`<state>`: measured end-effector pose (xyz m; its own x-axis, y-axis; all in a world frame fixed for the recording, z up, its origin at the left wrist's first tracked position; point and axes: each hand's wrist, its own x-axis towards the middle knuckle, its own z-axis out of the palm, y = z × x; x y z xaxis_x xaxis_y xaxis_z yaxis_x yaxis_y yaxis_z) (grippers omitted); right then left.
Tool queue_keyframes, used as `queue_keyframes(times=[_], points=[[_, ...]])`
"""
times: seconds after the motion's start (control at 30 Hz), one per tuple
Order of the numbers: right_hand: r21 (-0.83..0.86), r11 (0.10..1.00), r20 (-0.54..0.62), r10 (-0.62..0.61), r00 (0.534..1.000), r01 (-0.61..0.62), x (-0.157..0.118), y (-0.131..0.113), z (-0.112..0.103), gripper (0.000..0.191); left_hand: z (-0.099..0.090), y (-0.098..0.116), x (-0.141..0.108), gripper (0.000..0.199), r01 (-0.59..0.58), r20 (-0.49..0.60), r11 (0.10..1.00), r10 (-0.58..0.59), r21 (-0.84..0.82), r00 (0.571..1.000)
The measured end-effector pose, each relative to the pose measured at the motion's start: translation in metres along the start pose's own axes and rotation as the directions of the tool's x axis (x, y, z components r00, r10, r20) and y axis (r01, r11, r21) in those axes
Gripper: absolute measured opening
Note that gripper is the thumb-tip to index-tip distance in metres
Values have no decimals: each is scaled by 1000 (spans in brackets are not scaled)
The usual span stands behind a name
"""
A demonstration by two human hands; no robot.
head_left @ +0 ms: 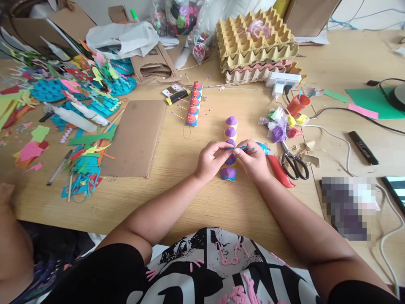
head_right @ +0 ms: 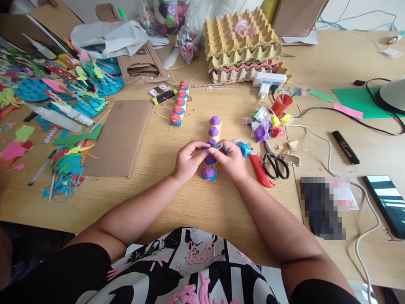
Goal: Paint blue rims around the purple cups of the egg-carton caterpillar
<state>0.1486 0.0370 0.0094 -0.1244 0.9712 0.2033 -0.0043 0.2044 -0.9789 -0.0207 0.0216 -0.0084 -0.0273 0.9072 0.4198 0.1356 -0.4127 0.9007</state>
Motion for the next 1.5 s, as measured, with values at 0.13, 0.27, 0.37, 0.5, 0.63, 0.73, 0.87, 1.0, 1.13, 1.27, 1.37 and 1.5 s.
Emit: queue_keyframes(times=[0.13, 0.27, 0.37, 0.5, 0.63, 0.73, 0.87, 1.0, 1.13, 1.27, 1.37, 1.5], points=[[104, 995, 64, 0, 998, -7, 1, -1, -4, 49, -1, -2, 1, 30, 3, -14, 1000, -3, -24, 1000], [122, 991, 84, 38, 996, -48, 1, 2, -6, 45, -1, -6, 1, 37, 51, -34, 998, -52, -38, 998], [86, 995, 33, 38, 999, -41, 1, 3, -6, 42, -1, -6, 2, 44, 98, -28, 992, -101, -81, 995], [49, 999, -21, 5, 1000, -4, 2, 0, -6, 43, -2, -3, 3, 45, 105, -22, 990, -107, -90, 994], [-34, 999, -25, -20, 999, 20, 2, -7, -7, 49, -3, 1, 3, 42, 94, -23, 993, -96, -74, 995], [-117, 992, -18, -40, 999, 37, 1, -13, -7, 56, -3, 4, 3, 45, 99, -36, 993, -101, -69, 994], [-150, 988, 2, -45, 999, 45, 2, -17, -6, 64, -3, 5, 3, 54, 125, -32, 991, -127, -51, 991], [-173, 984, 5, -47, 999, 47, 2, -17, -7, 71, -3, 4, 3, 58, 147, -30, 988, -149, -51, 988], [-173, 984, -14, -36, 999, 33, 2, -17, -7, 66, -1, 2, 3, 42, 111, -32, 990, -115, -90, 993], [-73, 997, -47, 14, 999, -17, 3, -13, -5, 54, 2, -1, 5, 30, 76, -40, 975, -86, -208, 995], [30, 999, -40, 44, 998, -43, 4, -10, -4, 49, 2, -3, 6, 32, 87, -47, 969, -101, -232, 994], [-6, 999, -43, 45, 998, -45, 5, -11, -5, 49, 0, 0, 7, 37, 111, -46, 973, -123, -202, 991]])
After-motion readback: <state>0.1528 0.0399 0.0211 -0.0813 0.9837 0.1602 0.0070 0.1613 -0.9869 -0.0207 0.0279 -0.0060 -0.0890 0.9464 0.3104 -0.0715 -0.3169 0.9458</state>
